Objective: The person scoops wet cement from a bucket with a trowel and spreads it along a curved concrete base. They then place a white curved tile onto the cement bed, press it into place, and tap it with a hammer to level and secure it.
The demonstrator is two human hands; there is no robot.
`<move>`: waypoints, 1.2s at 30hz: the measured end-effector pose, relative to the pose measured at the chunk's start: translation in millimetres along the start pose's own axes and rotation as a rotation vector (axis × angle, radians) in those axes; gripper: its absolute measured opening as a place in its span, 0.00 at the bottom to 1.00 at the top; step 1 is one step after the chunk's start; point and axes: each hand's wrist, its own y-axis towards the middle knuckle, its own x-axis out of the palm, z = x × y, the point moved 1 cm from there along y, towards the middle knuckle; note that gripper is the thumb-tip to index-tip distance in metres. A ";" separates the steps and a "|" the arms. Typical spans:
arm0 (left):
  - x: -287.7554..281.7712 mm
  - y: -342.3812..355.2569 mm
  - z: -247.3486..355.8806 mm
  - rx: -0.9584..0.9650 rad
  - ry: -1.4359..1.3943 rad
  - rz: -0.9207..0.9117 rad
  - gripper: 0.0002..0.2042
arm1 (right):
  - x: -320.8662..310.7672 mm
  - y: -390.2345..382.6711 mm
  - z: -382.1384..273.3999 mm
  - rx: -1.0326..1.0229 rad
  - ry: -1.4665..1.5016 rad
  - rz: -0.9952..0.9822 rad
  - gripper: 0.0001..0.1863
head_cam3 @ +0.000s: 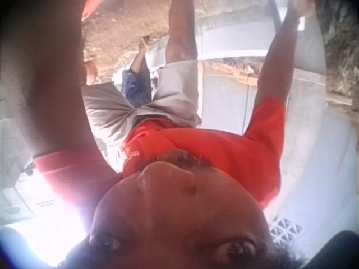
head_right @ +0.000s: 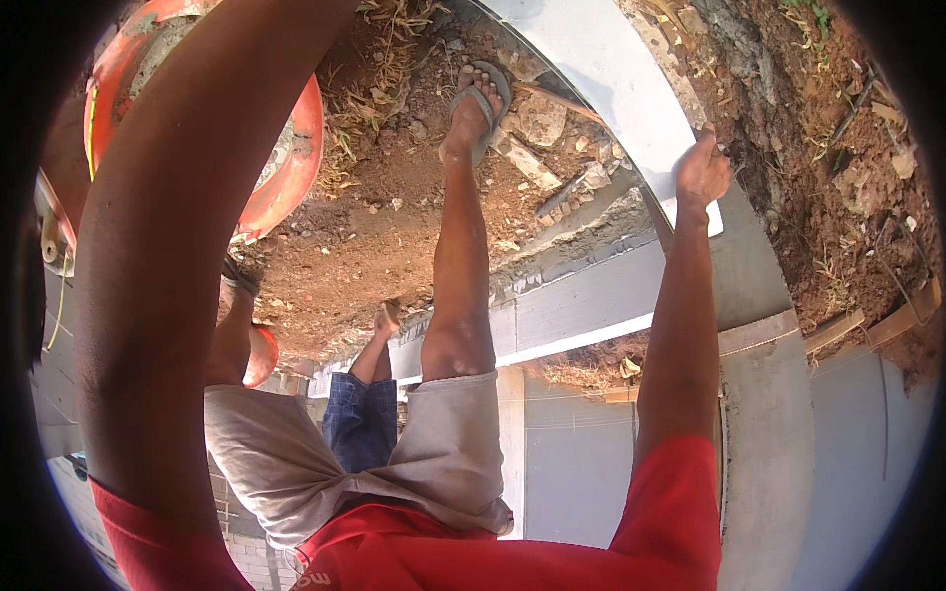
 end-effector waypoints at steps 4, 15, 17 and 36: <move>2.5 -8.7 -19.4 -0.094 -0.087 0.059 0.24 | -7.5 -3.2 -9.9 0.000 0.026 -0.050 0.46; 4.7 -4.4 -17.3 -0.141 -0.211 0.170 0.19 | -2.3 -10.6 -4.7 0.004 0.026 0.007 0.46; 6.1 -2.3 -14.8 -0.137 -0.228 0.188 0.18 | -2.3 -12.0 -5.3 0.011 0.027 0.014 0.46; 5.1 -77.1 83.1 0.022 -0.649 0.910 0.10 | 5.7 -13.0 -1.3 0.005 0.044 0.025 0.41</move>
